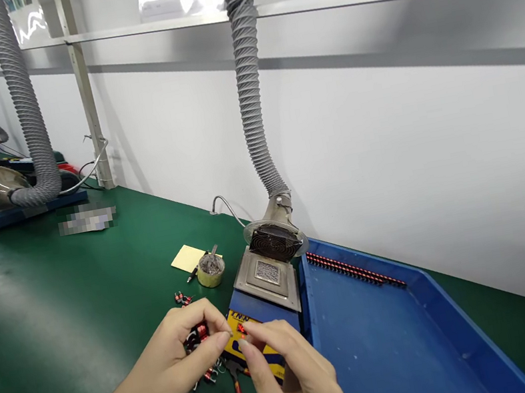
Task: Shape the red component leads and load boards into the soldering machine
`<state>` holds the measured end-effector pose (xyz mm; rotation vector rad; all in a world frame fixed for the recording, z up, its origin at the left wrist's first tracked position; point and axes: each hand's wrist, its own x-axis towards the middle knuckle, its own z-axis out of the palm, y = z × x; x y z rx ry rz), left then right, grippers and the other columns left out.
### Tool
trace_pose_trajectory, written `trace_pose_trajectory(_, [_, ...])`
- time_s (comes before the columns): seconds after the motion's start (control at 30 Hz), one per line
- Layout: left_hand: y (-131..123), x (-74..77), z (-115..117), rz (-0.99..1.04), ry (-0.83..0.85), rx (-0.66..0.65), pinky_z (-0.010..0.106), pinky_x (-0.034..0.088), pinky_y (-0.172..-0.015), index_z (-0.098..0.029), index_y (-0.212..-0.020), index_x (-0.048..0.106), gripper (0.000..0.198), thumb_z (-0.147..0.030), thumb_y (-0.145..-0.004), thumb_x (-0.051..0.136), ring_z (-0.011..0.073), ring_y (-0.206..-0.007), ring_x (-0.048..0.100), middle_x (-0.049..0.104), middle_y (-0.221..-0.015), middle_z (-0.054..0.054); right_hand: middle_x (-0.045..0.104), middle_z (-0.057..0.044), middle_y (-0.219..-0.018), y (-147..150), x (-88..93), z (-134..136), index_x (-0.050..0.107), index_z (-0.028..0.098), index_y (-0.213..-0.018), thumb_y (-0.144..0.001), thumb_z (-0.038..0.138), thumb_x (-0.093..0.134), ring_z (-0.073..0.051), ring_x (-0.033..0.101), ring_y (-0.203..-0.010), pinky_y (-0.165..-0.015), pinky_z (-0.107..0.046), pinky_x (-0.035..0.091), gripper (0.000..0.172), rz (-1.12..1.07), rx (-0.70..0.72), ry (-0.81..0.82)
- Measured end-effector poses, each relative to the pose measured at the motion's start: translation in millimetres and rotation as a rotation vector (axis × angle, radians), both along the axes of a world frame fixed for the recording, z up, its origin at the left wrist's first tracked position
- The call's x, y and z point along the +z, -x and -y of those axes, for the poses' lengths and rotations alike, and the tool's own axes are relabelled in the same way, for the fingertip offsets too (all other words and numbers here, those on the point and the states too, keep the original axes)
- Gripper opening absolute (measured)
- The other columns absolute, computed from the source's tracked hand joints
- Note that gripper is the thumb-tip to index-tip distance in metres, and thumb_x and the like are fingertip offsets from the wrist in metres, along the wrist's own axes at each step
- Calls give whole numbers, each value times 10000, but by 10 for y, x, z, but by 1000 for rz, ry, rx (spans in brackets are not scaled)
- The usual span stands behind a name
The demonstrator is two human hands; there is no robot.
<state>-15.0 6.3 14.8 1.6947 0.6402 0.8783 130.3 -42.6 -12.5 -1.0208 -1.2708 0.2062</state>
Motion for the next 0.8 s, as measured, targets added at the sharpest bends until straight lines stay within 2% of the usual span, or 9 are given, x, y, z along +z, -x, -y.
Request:
trace_pose_trajectory(0.17, [0, 2, -8, 24, 12, 3, 198, 397, -599, -184, -789, 556, 188, -268, -947, 499, 84, -638, 457, 527, -731, -49, 684, 12, -763, -42, -9, 2, 726, 278, -934, -786, 57, 669, -130, 615, -655, -598, -212, 501, 272, 168, -39, -48])
trace_pose_trajectory(0.3, [-4, -1, -12, 22, -23, -4, 195, 390, -592, -183, -789, 553, 187, -263, -949, 496, 85, -653, 452, 522, -726, -51, 712, 7, -815, -92, 10, -13, 715, 268, -971, -834, 97, 637, -124, 664, -685, -605, -170, 533, 232, 296, 8, 27])
trace_pose_trajectory(0.47, [-12, -15, -12, 7, -36, -2, 193, 380, -581, -183, -782, 545, 187, -252, -949, 496, 83, -651, 447, 524, -721, -55, 704, 37, -825, -91, -30, 3, 696, 311, -1006, -849, 116, 623, -105, 652, -701, -642, -152, 534, 261, 216, -9, 42])
trace_pose_trajectory(0.63, [-16, -19, -16, 26, -32, 6, 194, 381, -598, -182, -789, 559, 170, -237, -940, 505, 77, -655, 447, 531, -732, -58, 662, 39, -768, -80, -46, -5, 657, 270, -935, -834, 72, 631, -99, 614, -672, -627, -167, 511, 225, 212, 11, -14])
trace_pose_trajectory(0.7, [-15, -18, -22, 49, -10, 1, 195, 378, -594, -181, -787, 564, 163, -231, -933, 512, 76, -644, 438, 534, -730, -59, 639, 33, -728, -98, -9, -1, 626, 241, -861, -837, 52, 615, -101, 599, -644, -605, -181, 497, 191, 288, 72, -13])
trace_pose_trajectory(0.8, [-10, -20, -32, 74, 23, -9, 193, 362, -574, -179, -785, 567, 157, -232, -925, 521, 76, -636, 426, 527, -718, -60, 622, 24, -694, -137, 58, 22, 592, 220, -809, -846, 54, 595, -109, 600, -620, -608, -202, 495, 170, 421, 236, 36])
